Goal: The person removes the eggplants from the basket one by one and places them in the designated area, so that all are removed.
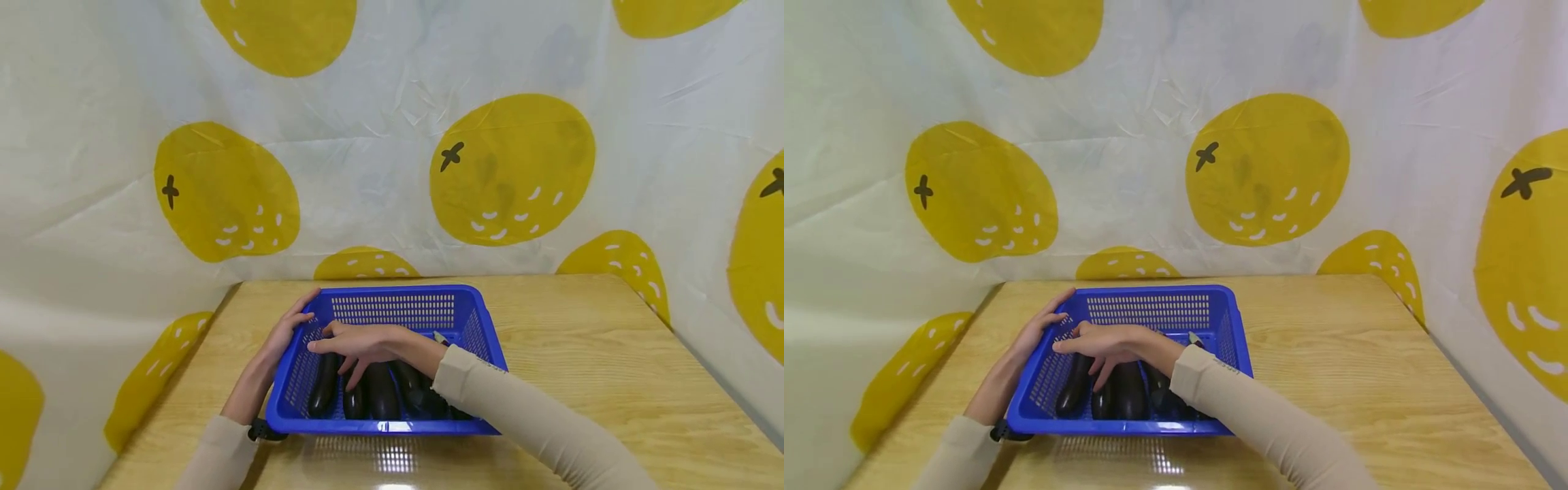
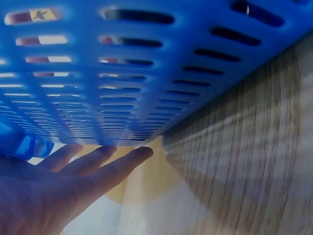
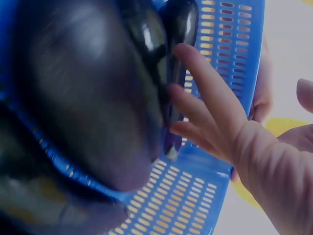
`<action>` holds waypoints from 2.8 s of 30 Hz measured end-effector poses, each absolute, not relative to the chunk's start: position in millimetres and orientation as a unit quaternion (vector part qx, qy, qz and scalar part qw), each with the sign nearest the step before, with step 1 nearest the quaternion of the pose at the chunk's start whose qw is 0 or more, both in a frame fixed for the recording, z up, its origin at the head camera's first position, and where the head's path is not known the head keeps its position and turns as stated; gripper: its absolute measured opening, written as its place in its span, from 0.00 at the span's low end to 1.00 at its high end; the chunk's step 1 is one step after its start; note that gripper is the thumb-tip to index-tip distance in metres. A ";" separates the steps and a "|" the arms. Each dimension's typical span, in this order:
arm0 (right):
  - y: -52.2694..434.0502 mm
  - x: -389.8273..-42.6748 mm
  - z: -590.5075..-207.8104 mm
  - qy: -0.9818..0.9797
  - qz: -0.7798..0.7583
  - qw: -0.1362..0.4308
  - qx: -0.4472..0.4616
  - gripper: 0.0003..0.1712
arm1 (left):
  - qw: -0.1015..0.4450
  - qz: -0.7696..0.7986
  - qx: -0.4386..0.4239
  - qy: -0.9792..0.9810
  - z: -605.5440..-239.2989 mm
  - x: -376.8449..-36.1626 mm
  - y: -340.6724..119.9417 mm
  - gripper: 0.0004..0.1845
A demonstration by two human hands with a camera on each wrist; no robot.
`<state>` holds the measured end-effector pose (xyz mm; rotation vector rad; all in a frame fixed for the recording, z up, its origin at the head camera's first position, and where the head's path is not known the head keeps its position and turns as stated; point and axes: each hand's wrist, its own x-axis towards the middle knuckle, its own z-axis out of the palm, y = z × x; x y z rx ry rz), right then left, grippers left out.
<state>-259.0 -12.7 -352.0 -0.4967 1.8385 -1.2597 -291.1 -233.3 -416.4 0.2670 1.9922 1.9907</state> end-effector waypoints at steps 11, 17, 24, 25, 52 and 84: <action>-19.5 -254.7 -362.3 0.741 -0.481 0.419 -0.211 0.52 | 0.158 0.711 0.112 0.676 -422.5 -289.9 -235.0 0.29; -25.3 -251.8 -366.8 0.748 -0.484 0.403 -0.209 0.53 | 0.160 0.712 0.113 0.674 -422.5 -290.5 -235.4 0.29; -31.6 -250.1 -372.4 0.764 -0.496 0.362 -0.198 0.49 | 0.153 0.711 0.108 0.678 -422.9 -292.8 -234.6 0.28; -31.7 -250.8 -372.9 0.765 -0.499 0.357 -0.196 0.48 | 0.152 0.710 0.111 0.678 -423.0 -293.6 -234.6 0.28; -38.2 -263.1 -382.1 0.726 -0.568 0.371 -0.112 0.55 | 0.145 0.702 0.102 0.690 -421.4 -293.4 -233.8 0.28; -23.1 -270.9 -367.2 0.737 -0.553 0.364 -0.137 0.53 | 0.137 0.703 0.103 0.690 -421.2 -290.7 -234.2 0.28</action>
